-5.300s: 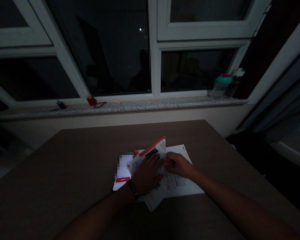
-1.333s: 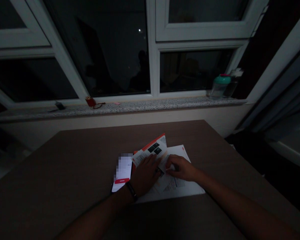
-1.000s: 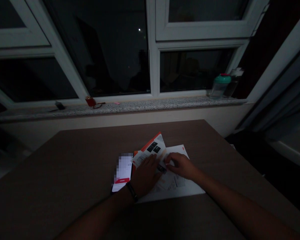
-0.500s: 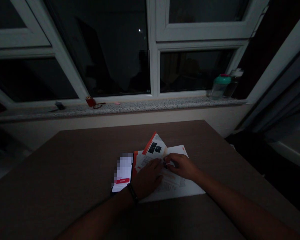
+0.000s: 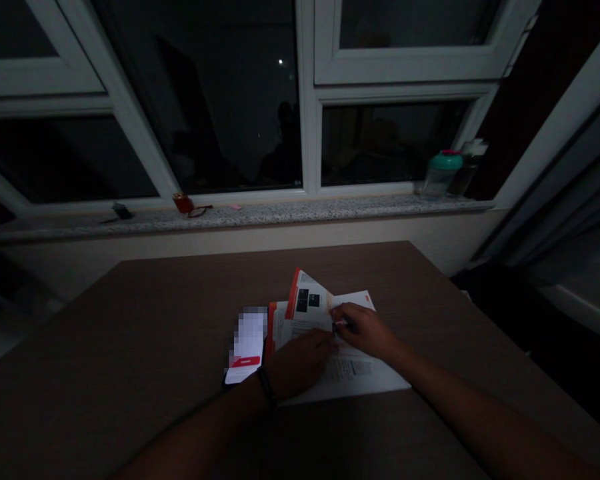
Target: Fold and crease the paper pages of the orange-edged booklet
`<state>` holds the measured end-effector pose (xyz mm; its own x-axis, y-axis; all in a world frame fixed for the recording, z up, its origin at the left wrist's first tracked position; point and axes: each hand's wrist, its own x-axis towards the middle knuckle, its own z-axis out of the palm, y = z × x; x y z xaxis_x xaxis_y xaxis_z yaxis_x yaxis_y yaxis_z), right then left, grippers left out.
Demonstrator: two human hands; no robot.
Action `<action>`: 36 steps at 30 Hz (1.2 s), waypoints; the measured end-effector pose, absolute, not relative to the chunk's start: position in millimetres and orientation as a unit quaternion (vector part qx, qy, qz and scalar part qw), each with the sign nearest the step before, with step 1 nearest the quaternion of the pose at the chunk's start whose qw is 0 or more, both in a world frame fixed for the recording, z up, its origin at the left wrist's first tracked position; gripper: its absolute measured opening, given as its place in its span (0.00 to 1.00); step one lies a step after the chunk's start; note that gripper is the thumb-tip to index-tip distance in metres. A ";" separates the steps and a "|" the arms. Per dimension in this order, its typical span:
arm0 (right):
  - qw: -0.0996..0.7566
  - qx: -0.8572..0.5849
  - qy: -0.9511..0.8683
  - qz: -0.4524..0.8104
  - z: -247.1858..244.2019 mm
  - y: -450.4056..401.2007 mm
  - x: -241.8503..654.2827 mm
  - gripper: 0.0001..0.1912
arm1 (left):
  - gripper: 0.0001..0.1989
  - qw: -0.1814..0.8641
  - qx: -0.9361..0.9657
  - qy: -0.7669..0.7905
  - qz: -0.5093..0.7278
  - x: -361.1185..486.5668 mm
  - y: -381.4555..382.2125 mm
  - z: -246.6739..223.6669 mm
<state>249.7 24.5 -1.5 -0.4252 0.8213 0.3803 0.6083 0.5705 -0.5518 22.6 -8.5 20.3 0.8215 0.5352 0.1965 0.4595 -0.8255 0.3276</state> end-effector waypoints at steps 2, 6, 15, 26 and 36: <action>0.320 -0.422 -0.831 0.171 -1.1 24.6 250.1 0.09 | 0.17 0.124 0.944 0.268 0.147 22.1 -8.6 19.9; 0.318 -0.376 -0.850 0.189 1.0 24.1 250.8 0.11 | 0.18 0.097 0.931 0.309 0.172 20.3 -6.6 17.7; 0.329 -0.309 -0.876 0.170 6.3 21.0 249.0 0.10 | 0.26 0.063 0.916 0.358 0.168 18.9 -2.4 14.5; 0.328 -0.313 -0.877 0.158 5.0 20.8 250.3 0.09 | 0.21 0.029 0.901 0.419 0.109 19.5 -3.1 17.9; 0.344 -0.354 -0.855 0.159 2.7 21.8 248.8 0.09 | 0.18 0.012 0.894 0.435 0.105 21.6 -6.8 28.1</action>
